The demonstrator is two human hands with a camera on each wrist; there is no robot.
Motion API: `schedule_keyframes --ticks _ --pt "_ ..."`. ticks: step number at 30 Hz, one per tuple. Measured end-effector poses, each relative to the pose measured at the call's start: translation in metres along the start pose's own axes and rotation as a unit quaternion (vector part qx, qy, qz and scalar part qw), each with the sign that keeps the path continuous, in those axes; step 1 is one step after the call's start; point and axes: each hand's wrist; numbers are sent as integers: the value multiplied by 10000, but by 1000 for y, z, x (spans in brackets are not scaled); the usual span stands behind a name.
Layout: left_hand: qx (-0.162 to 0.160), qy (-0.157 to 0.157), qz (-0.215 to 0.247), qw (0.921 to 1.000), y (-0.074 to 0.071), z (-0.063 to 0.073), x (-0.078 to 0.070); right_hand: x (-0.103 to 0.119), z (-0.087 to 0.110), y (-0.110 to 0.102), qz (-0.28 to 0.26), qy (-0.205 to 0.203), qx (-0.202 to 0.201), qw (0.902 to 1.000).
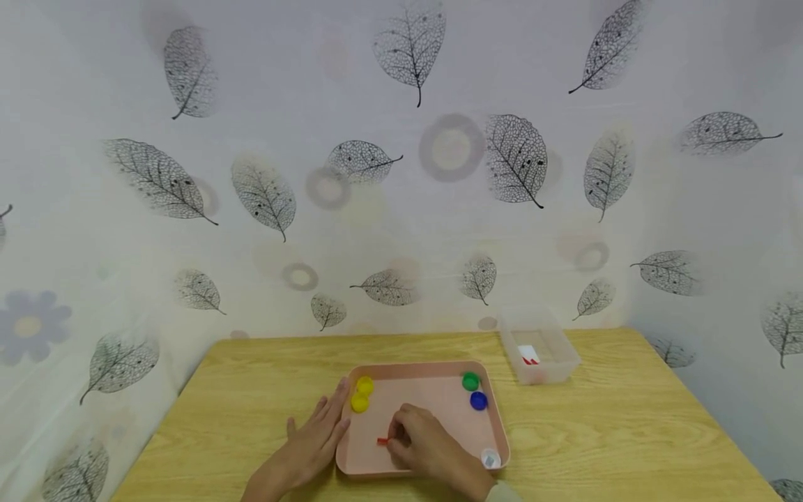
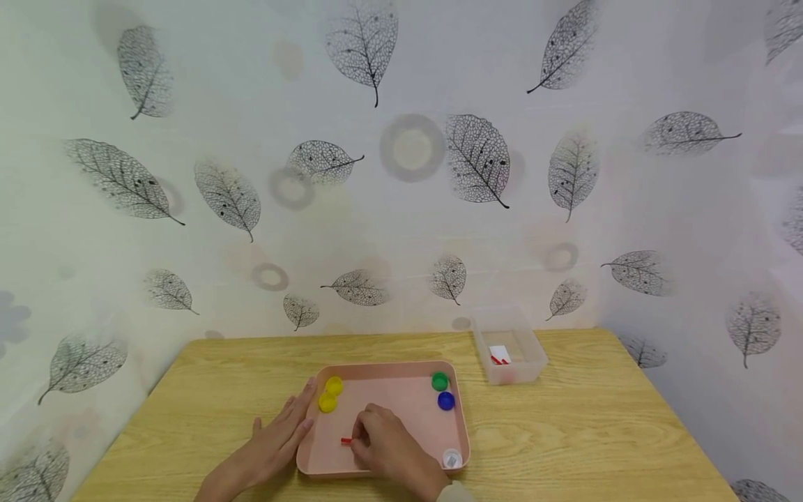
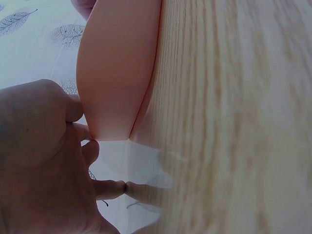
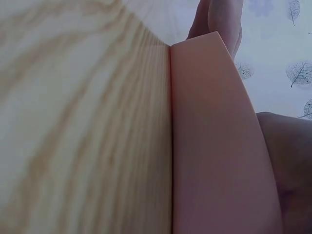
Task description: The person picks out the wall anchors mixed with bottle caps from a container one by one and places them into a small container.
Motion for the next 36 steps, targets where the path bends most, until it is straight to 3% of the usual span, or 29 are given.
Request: schedule_keyframes --ticks 13,21,36 --pt "98 -5 3 10000 -1 0 -1 0 -2 -16 25 -218 -322 9992" --pt "10 43 21 10000 -1 -1 0 3 -1 -33 -105 99 -494 9987" --pt "188 85 104 9997 -4 0 -1 3 3 -54 361 -607 -1173 9906"
Point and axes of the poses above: each hand's wrist, its own z-axis away from the middle knuckle, its own y-axis out of the palm, x = y × z, and after that the axes turned 11 degrees about -z, right-handed
